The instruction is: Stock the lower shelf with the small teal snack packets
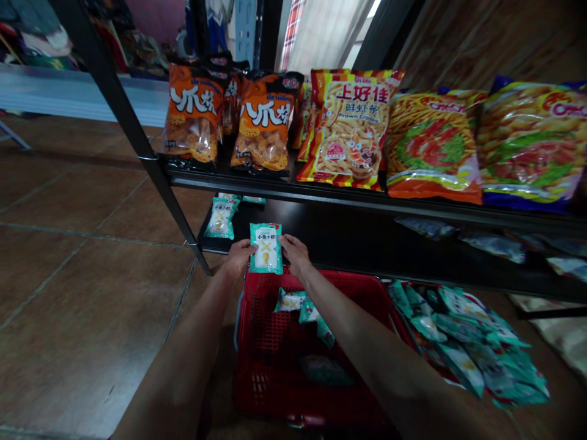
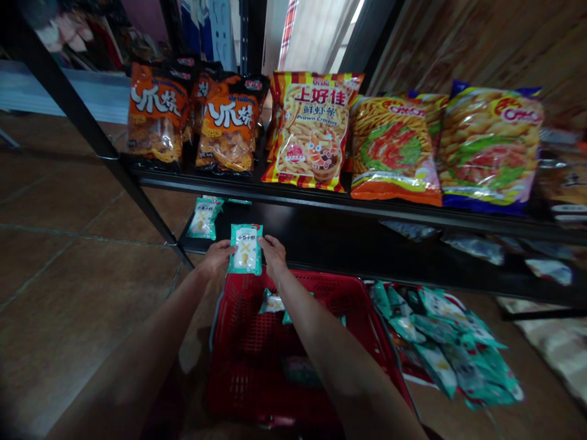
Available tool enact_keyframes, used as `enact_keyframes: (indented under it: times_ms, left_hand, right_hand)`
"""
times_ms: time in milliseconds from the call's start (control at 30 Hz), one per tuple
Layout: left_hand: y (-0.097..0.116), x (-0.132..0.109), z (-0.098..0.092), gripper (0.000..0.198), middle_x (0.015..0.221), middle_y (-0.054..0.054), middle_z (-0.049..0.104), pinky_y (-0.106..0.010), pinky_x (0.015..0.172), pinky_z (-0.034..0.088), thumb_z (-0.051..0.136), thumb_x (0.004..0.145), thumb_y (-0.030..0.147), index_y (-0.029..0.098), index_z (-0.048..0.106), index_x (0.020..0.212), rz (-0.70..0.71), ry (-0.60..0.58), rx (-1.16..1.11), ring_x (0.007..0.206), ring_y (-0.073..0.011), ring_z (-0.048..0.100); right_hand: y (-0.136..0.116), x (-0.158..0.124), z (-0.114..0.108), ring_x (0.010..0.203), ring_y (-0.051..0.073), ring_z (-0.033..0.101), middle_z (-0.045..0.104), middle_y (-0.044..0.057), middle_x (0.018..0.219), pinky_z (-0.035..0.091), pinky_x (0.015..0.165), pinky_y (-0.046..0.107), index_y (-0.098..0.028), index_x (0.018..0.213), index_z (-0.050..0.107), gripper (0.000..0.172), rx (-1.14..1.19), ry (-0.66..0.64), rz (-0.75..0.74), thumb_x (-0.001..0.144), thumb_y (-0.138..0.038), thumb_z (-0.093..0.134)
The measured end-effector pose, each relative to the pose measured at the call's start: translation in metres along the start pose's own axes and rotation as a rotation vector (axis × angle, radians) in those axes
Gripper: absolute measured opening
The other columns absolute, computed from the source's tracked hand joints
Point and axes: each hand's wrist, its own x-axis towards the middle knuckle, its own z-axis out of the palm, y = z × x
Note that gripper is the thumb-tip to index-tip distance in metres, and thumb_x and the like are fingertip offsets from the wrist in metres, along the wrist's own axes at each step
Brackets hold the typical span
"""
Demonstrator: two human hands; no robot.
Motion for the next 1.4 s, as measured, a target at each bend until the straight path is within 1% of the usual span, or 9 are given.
enact_keyframes:
  times_ms: [133, 267, 500, 633, 833, 967, 1133, 1300, 1400]
  left_hand:
    - [0.004, 0.011, -0.002, 0.027, 0.075, -0.005, 0.070, -0.028, 0.064, 0.050, 0.075, 0.057, 0.024, 0.013, 0.066, 0.080, 0.046, 0.043, -0.010, 0.065, -0.0155, 0.062]
    - [0.007, 0.017, 0.000, 0.021, 0.074, -0.005, 0.070, -0.028, 0.063, 0.050, 0.072, 0.060, 0.023, 0.014, 0.066, 0.079, 0.077, 0.069, -0.011, 0.063, -0.0149, 0.062]
    - [0.011, 0.029, 0.013, 0.016, 0.080, -0.005, 0.070, -0.027, 0.066, 0.051, 0.061, 0.070, 0.019, 0.014, 0.065, 0.085, 0.132, 0.104, 0.044, 0.070, -0.0158, 0.064]
    - [0.013, 0.039, 0.013, 0.019, 0.086, -0.007, 0.070, -0.026, 0.070, 0.049, 0.061, 0.070, 0.016, 0.014, 0.065, 0.088, 0.167, 0.148, 0.143, 0.079, -0.0179, 0.064]
    - [0.023, 0.050, 0.012, 0.041, 0.101, -0.010, 0.069, -0.033, 0.085, 0.046, 0.063, 0.068, 0.018, 0.017, 0.061, 0.109, 0.193, 0.204, 0.278, 0.097, -0.0249, 0.062]
    - [0.033, 0.053, 0.016, 0.055, 0.111, -0.015, 0.066, -0.039, 0.095, 0.039, 0.059, 0.072, 0.020, 0.015, 0.050, 0.127, 0.237, 0.278, 0.542, 0.108, -0.0293, 0.058]
    - [0.037, 0.062, 0.020, 0.057, 0.117, -0.014, 0.063, -0.037, 0.098, 0.037, 0.052, 0.076, 0.015, 0.015, 0.044, 0.133, 0.330, 0.300, 0.618, 0.112, -0.0263, 0.056]
    - [0.032, 0.076, 0.024, 0.049, 0.127, -0.014, 0.056, -0.033, 0.104, 0.034, 0.047, 0.078, 0.011, 0.012, 0.050, 0.127, 0.470, 0.307, 0.680, 0.121, -0.0226, 0.049]
    - [0.028, 0.081, 0.026, 0.047, 0.130, -0.015, 0.054, -0.034, 0.107, 0.032, 0.046, 0.078, 0.010, 0.011, 0.052, 0.125, 0.494, 0.306, 0.706, 0.126, -0.0222, 0.044]
  right_hand:
    - [0.011, -0.010, -0.008, 0.059, 0.010, 0.062, 0.069, 0.001, 0.072, 0.050, 0.056, 0.021, -0.014, 0.086, 0.065, 0.027, -0.087, -0.088, 0.050, 0.062, -0.022, 0.072]
    - [0.014, -0.014, -0.008, 0.055, 0.011, 0.062, 0.069, 0.001, 0.068, 0.051, 0.057, 0.023, -0.013, 0.081, 0.065, 0.019, -0.057, -0.160, 0.067, 0.063, -0.017, 0.068]
    - [0.005, -0.002, 0.008, 0.049, 0.008, 0.058, 0.066, -0.002, 0.060, 0.047, 0.050, 0.019, -0.015, 0.077, 0.065, 0.014, -0.059, -0.042, 0.028, 0.062, -0.012, 0.065]
    - [-0.002, 0.005, 0.017, 0.050, 0.009, 0.059, 0.066, -0.002, 0.060, 0.048, 0.050, 0.019, -0.015, 0.076, 0.065, 0.016, -0.088, -0.029, 0.059, 0.061, -0.011, 0.067]
    - [-0.012, 0.020, 0.034, 0.048, 0.008, 0.057, 0.065, -0.002, 0.058, 0.046, 0.048, 0.018, -0.015, 0.075, 0.065, 0.011, -0.068, 0.004, 0.000, 0.065, -0.010, 0.064]
    - [-0.013, 0.037, 0.044, 0.047, 0.008, 0.056, 0.063, -0.003, 0.058, 0.046, 0.046, 0.018, -0.016, 0.071, 0.063, 0.009, -0.024, 0.052, -0.026, 0.066, -0.009, 0.063]
    - [-0.013, 0.063, 0.056, 0.051, 0.010, 0.058, 0.062, -0.003, 0.059, 0.048, 0.047, 0.019, -0.018, 0.069, 0.058, 0.013, -0.008, 0.101, -0.040, 0.063, -0.009, 0.065]
    - [-0.012, 0.085, 0.068, 0.051, 0.010, 0.058, 0.059, -0.005, 0.056, 0.048, 0.048, 0.020, -0.019, 0.070, 0.056, 0.017, 0.002, 0.124, -0.066, 0.060, -0.010, 0.068]
    - [-0.009, 0.096, 0.074, 0.053, 0.010, 0.059, 0.059, -0.005, 0.058, 0.049, 0.050, 0.020, -0.018, 0.070, 0.056, 0.021, 0.010, 0.115, -0.111, 0.057, -0.012, 0.071]
